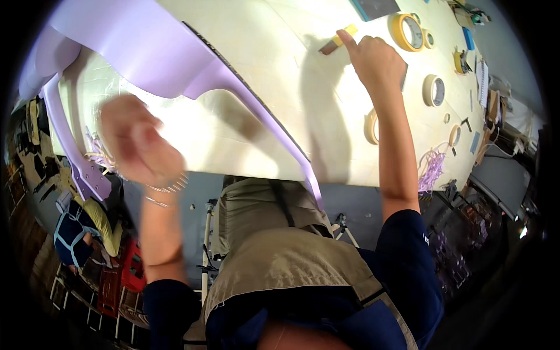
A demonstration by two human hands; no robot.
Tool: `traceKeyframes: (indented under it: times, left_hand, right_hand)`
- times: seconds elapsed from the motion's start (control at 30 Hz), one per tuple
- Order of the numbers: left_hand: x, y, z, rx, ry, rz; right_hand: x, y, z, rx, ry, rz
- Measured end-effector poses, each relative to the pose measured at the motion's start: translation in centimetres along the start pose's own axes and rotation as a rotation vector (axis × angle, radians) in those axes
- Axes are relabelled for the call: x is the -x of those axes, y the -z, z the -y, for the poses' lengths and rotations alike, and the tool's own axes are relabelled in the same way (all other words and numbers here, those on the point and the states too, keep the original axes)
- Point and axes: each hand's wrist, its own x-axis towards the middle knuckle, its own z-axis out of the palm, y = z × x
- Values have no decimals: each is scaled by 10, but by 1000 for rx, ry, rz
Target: The person sands the edges and surfaces of a purple guitar body using sanding blocks and sandpaper. They repeatedly flip the guitar body to access different sides and smooth the finish.
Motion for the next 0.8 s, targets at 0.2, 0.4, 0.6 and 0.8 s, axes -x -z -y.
traceKeyframes:
  times: [0.2, 0.4, 0.6, 0.8]
  left_hand:
    - [73, -44, -33, 625, 1211, 35]
    - [67, -75, -26, 670, 1069, 65]
    - [70, -67, -21, 727, 1044, 210]
    - [93, -61, -40, 869, 1132, 326]
  right_hand:
    - [-30, -27, 4, -407, -182, 286]
    - [-10, 9, 29, -1437, 4, 312]
    - [-4, 32, 76, -1586, 616, 357]
    - [-20, 37, 101, -1311, 996, 169]
